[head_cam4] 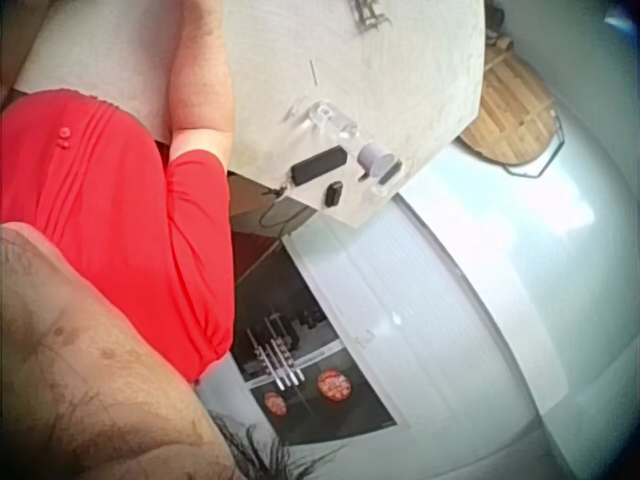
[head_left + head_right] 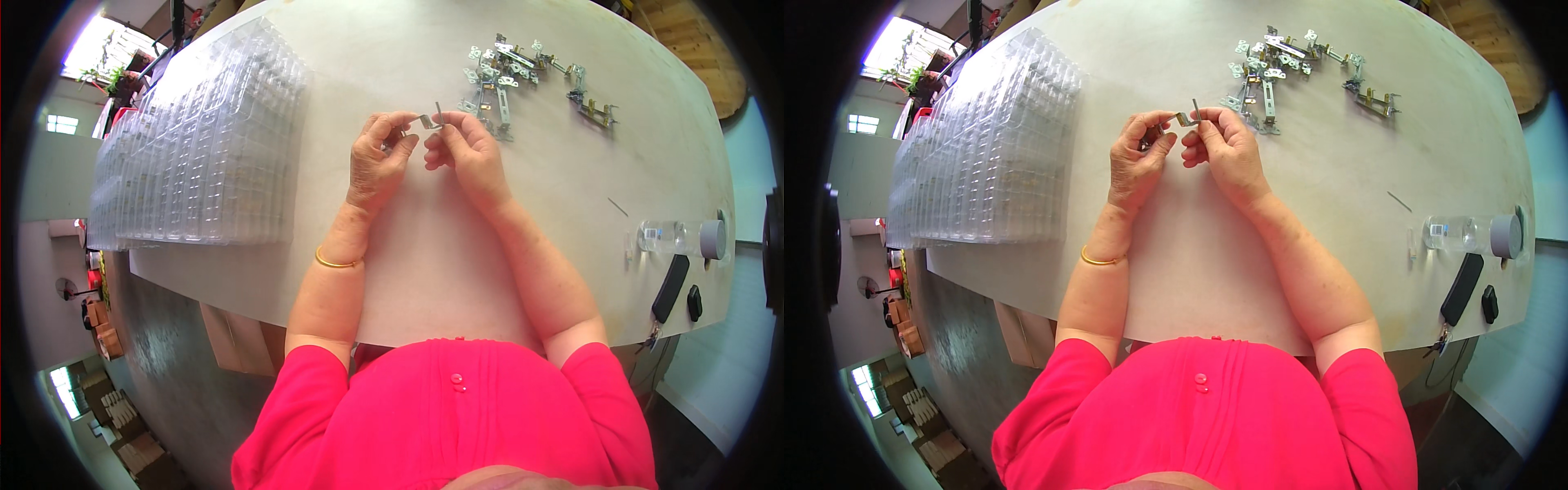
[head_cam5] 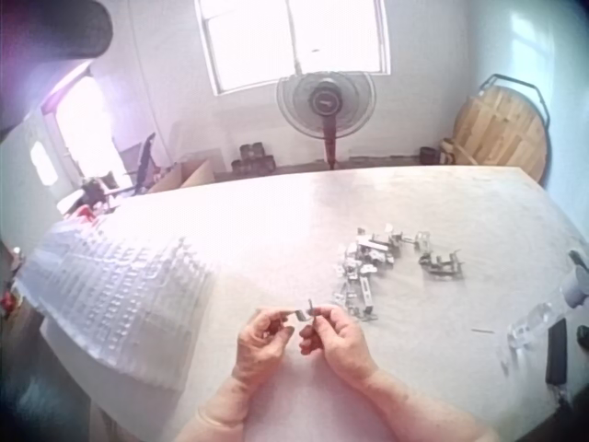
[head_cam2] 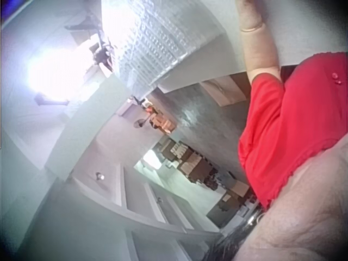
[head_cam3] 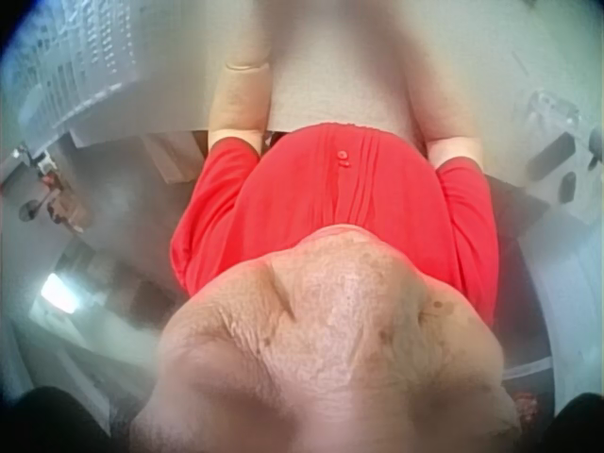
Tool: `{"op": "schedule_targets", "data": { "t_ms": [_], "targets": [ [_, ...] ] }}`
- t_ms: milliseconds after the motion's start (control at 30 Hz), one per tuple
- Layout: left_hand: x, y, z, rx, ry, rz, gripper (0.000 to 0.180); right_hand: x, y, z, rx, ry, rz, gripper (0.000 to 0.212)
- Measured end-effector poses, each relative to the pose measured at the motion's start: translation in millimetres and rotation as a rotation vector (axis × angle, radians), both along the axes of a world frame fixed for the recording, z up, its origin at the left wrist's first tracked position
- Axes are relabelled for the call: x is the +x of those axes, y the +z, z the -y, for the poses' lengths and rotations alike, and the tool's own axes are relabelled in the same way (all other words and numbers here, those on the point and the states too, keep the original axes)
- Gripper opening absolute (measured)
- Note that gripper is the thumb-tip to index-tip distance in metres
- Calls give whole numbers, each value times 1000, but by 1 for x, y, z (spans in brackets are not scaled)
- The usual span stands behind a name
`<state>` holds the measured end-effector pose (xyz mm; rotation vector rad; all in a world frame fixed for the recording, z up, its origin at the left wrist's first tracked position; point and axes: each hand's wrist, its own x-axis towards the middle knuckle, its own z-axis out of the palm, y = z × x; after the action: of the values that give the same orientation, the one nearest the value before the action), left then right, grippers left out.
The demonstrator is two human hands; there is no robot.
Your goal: The person assembles metal brackets by hand by picking up a bracket and a pin, fitting the pin into the bracket, and placing the finished unit into a plastic tray.
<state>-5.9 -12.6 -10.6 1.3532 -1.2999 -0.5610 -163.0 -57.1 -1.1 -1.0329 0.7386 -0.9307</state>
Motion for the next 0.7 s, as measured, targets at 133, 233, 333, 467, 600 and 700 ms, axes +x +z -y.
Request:
{"op": "schedule_targets", "data": {
  "t_ms": [133,233,333,467,600,700],
  "targets": [
    [5,1,-2,28,-57,-29,30,-7,7,7,121,70,89,18],
    [3,2,-1,32,-100,-75,30,-6,6,7,127,-10,75,16],
    [5,5,-4,63,-167,-103,31,-6,3,9,118,2,36,14],
    [6,3,-3,71,-265,-88,30,-9,-5,12,147,-25,74,14],
    [7,4,-5,149,-231,-286,26,-5,-4,10,-14,-153,98,16],
    [7,10,-4,216,-186,-338,26,-4,3,6,-153,-166,112,13]
  ]
}}
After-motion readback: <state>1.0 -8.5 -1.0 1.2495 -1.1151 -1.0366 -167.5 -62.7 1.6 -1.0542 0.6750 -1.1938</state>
